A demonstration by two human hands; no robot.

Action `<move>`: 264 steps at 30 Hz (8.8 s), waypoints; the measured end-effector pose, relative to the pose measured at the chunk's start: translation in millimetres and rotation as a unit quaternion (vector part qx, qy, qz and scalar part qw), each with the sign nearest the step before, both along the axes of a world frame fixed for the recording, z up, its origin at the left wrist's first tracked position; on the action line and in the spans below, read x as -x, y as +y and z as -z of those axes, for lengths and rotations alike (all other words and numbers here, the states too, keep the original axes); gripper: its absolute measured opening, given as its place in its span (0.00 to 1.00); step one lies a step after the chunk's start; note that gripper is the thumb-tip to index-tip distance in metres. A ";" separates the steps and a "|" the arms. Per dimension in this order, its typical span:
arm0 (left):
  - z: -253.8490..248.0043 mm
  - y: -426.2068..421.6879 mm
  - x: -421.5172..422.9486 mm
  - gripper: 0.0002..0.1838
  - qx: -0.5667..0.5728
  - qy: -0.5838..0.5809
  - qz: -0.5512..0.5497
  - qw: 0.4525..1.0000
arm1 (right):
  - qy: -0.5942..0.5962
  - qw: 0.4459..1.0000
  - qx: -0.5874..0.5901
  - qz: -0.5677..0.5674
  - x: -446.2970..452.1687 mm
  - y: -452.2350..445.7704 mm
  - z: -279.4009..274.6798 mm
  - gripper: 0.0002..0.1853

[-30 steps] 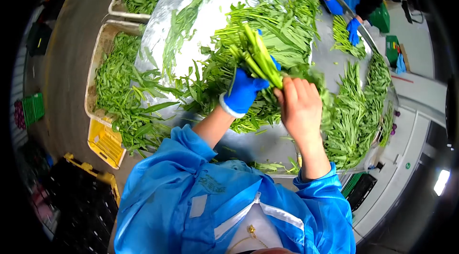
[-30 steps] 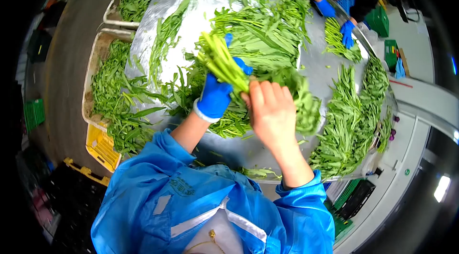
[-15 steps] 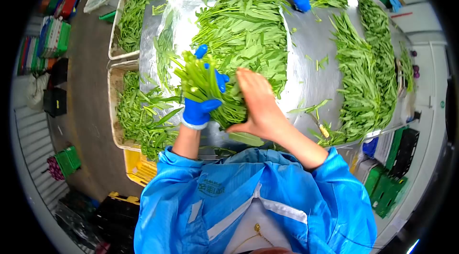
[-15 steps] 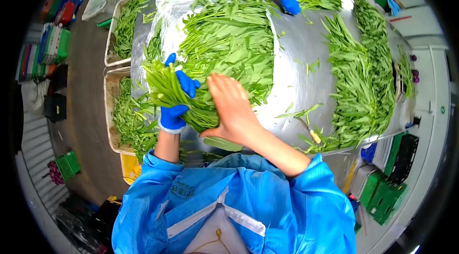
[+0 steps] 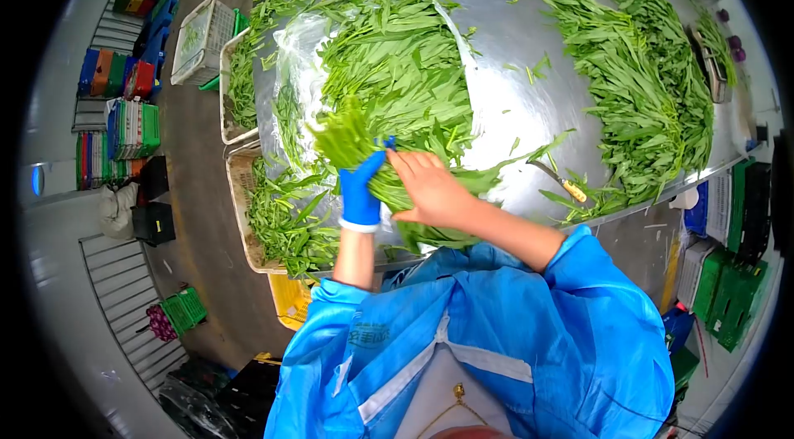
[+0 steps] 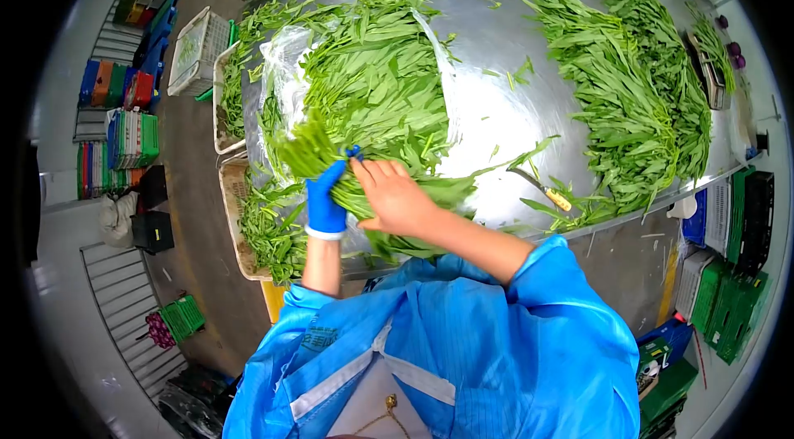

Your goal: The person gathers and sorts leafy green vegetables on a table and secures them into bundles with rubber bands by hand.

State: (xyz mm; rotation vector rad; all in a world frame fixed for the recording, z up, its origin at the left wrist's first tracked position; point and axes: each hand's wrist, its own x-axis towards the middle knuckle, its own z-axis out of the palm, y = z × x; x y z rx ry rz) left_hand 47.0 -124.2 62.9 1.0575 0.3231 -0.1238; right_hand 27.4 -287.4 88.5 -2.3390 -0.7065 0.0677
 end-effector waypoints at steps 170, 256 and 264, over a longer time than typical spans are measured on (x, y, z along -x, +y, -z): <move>50.6 -0.9 53.1 0.12 0.051 -0.009 0.101 0.994 | -0.015 0.918 0.395 0.027 108.3 -136.2 -102.9 0.48; 67.4 -50.1 62.7 0.21 0.055 -0.102 0.217 0.969 | 0.360 0.919 0.093 0.133 93.2 -138.3 -85.6 0.40; 47.0 25.9 35.5 0.16 0.008 0.009 0.140 0.990 | 0.316 0.927 0.105 0.174 100.8 -142.0 -101.9 0.40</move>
